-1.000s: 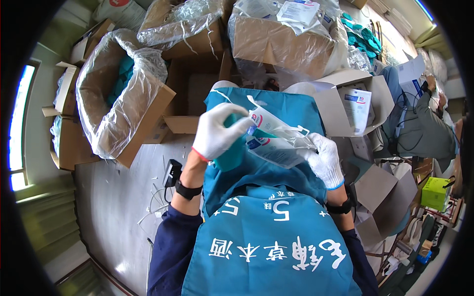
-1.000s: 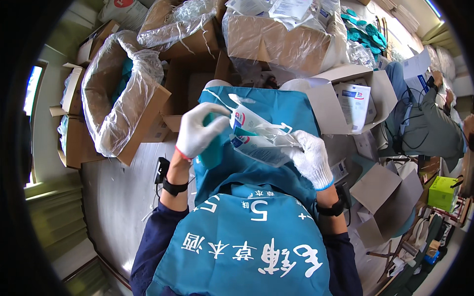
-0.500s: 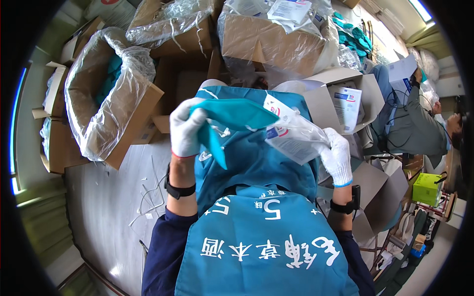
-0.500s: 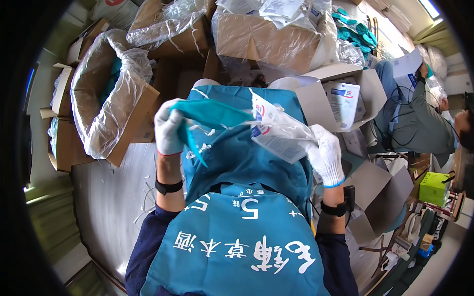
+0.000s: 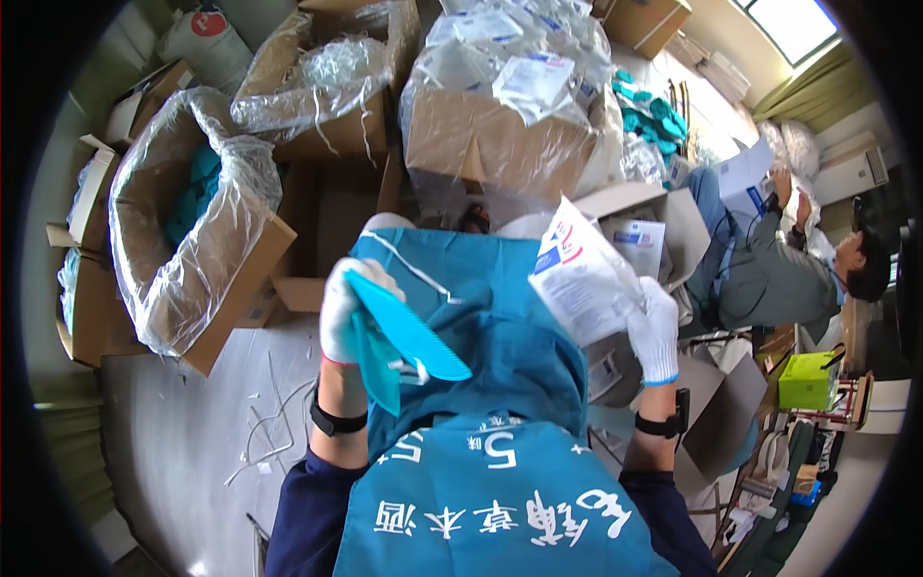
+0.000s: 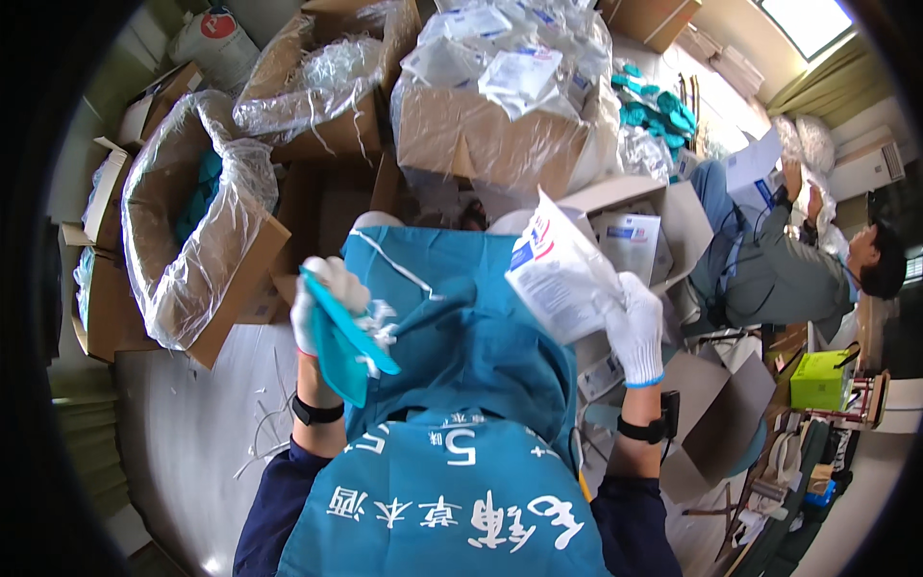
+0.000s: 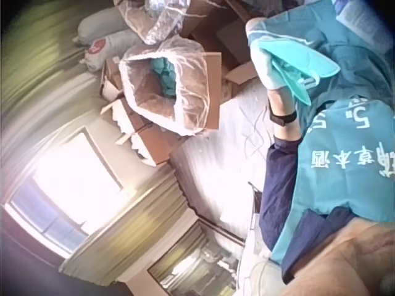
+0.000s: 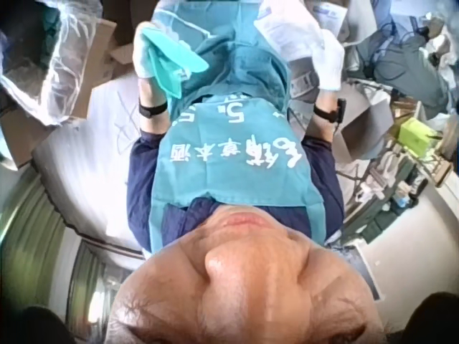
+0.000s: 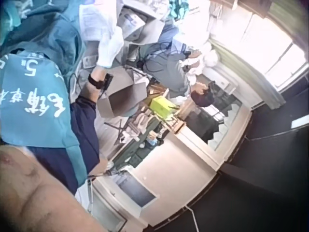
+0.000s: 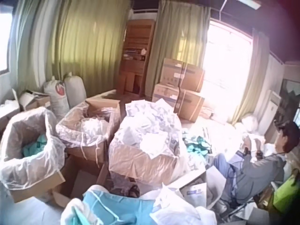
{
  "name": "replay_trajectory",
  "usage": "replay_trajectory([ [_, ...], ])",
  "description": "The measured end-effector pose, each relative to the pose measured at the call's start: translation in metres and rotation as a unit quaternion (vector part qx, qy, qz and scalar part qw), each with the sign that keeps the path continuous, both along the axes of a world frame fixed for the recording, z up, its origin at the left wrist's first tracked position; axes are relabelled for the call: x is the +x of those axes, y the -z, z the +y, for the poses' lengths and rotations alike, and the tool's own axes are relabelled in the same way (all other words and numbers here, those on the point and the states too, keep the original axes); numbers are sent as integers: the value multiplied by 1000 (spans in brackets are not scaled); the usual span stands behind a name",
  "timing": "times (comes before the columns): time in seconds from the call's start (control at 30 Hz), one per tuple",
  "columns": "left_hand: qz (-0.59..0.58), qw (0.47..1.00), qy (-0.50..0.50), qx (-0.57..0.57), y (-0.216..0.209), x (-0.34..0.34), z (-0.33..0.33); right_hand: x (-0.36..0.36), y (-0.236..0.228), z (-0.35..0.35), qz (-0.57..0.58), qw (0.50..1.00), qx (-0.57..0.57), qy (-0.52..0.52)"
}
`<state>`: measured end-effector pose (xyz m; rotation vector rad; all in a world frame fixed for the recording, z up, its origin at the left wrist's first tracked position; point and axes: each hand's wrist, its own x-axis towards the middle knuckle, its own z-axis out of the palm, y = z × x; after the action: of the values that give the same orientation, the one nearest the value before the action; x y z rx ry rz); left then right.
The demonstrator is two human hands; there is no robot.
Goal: The person sits on the floor and repeatedly packs teal face masks into small white paper bags. They fold the masks, place them inside the bags, and tie the bags closed with white strings. The person works continuously on their lap, surrounded by cardboard boxes and packaging materials.
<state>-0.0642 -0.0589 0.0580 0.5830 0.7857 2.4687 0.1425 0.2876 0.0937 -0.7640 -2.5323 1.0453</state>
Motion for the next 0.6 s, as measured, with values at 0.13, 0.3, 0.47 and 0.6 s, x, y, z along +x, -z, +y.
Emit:
replay_trajectory([
  [0.13,-103,981,21,-165,31,13,13,-32,-7,2,56,993,-94,-40],
  [0.3,-135,969,53,-201,47,25,26,-102,-11,31,168,933,-319,-1],
  [0.47,-148,959,69,-231,35,24,26,-233,-39,84,283,873,-397,22],
  [0.6,-168,948,60,-265,25,21,28,-310,-61,113,281,788,-548,11],
])
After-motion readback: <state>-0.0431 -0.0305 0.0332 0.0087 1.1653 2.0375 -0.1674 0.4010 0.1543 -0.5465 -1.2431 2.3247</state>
